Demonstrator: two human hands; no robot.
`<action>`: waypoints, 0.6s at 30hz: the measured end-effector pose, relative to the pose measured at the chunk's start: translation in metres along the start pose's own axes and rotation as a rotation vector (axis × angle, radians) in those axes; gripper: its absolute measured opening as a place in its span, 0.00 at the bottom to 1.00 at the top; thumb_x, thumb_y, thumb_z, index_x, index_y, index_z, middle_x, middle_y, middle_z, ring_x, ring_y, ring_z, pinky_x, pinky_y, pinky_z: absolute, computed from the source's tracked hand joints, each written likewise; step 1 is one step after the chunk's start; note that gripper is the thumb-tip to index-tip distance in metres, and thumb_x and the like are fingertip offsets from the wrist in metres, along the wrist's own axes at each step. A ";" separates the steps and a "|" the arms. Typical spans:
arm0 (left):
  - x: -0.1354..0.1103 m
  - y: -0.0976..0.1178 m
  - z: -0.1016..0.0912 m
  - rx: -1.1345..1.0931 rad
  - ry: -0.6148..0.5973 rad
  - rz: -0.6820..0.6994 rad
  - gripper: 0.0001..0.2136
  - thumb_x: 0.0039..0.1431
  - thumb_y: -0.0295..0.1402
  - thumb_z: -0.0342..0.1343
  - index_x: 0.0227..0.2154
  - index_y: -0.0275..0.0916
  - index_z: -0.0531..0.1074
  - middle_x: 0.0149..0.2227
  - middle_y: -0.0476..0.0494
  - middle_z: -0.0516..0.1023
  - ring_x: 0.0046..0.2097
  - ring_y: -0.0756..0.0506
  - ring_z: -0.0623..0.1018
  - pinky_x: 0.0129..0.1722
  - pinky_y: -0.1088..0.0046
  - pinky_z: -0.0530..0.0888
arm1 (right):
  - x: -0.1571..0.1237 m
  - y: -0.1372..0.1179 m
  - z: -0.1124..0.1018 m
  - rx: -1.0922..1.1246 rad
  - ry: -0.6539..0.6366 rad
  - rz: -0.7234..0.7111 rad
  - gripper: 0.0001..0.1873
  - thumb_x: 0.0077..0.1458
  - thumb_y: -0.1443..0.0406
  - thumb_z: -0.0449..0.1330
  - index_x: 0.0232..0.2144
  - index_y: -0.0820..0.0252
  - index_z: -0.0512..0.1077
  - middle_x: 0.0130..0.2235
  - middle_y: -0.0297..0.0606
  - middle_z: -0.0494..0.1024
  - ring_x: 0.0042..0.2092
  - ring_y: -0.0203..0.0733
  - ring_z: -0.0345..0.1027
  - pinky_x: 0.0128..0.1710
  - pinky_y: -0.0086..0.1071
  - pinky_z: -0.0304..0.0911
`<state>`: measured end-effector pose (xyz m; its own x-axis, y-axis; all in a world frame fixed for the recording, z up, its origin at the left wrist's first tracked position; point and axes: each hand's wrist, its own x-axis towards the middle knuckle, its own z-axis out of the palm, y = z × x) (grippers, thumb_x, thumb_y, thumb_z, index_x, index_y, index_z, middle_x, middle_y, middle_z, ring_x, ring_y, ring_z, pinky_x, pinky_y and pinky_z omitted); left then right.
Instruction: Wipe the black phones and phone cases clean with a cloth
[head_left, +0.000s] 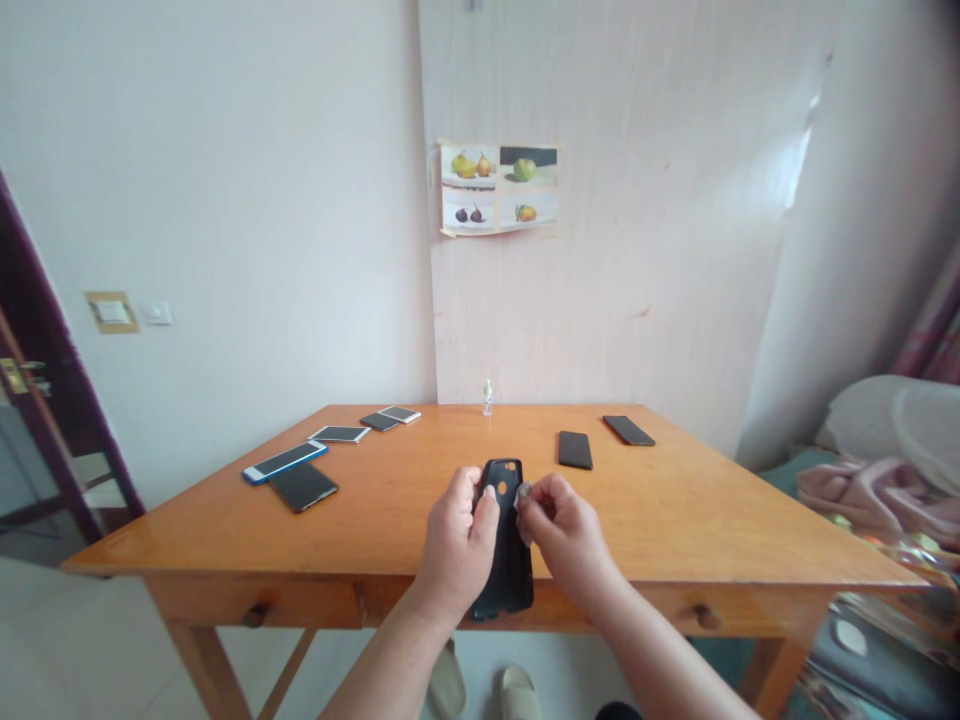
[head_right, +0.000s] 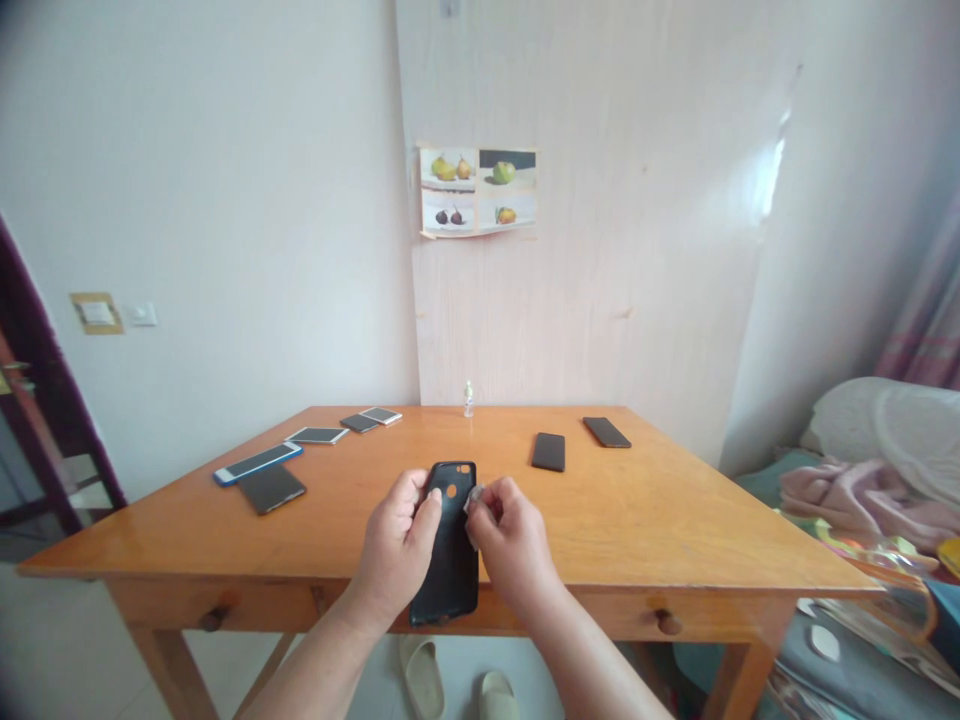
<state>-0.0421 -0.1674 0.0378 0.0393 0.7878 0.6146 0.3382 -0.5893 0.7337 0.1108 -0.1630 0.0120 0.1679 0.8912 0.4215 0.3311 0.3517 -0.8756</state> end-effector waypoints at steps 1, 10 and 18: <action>0.002 0.000 -0.001 -0.010 0.022 -0.005 0.07 0.64 0.37 0.48 0.38 0.41 0.68 0.33 0.49 0.77 0.35 0.48 0.76 0.37 0.75 0.69 | -0.009 0.006 0.003 -0.005 -0.051 0.016 0.09 0.53 0.59 0.57 0.25 0.55 0.63 0.20 0.28 0.68 0.24 0.36 0.60 0.24 0.28 0.54; -0.002 -0.003 0.005 -0.024 -0.050 -0.035 0.06 0.63 0.36 0.49 0.37 0.41 0.68 0.33 0.49 0.77 0.35 0.47 0.76 0.37 0.74 0.69 | -0.019 0.010 0.002 0.072 -0.012 0.056 0.10 0.53 0.58 0.58 0.25 0.56 0.64 0.20 0.28 0.67 0.23 0.35 0.59 0.23 0.28 0.52; -0.009 0.000 0.016 -0.025 -0.147 -0.014 0.06 0.63 0.36 0.49 0.37 0.42 0.69 0.34 0.49 0.77 0.35 0.47 0.75 0.36 0.74 0.68 | -0.009 -0.016 -0.013 -0.104 0.043 -0.106 0.06 0.55 0.61 0.56 0.28 0.55 0.67 0.28 0.32 0.73 0.30 0.38 0.64 0.29 0.28 0.56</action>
<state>-0.0272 -0.1720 0.0277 0.1723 0.8128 0.5565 0.3164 -0.5807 0.7501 0.1157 -0.1808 0.0252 0.1658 0.8368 0.5219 0.4434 0.4094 -0.7974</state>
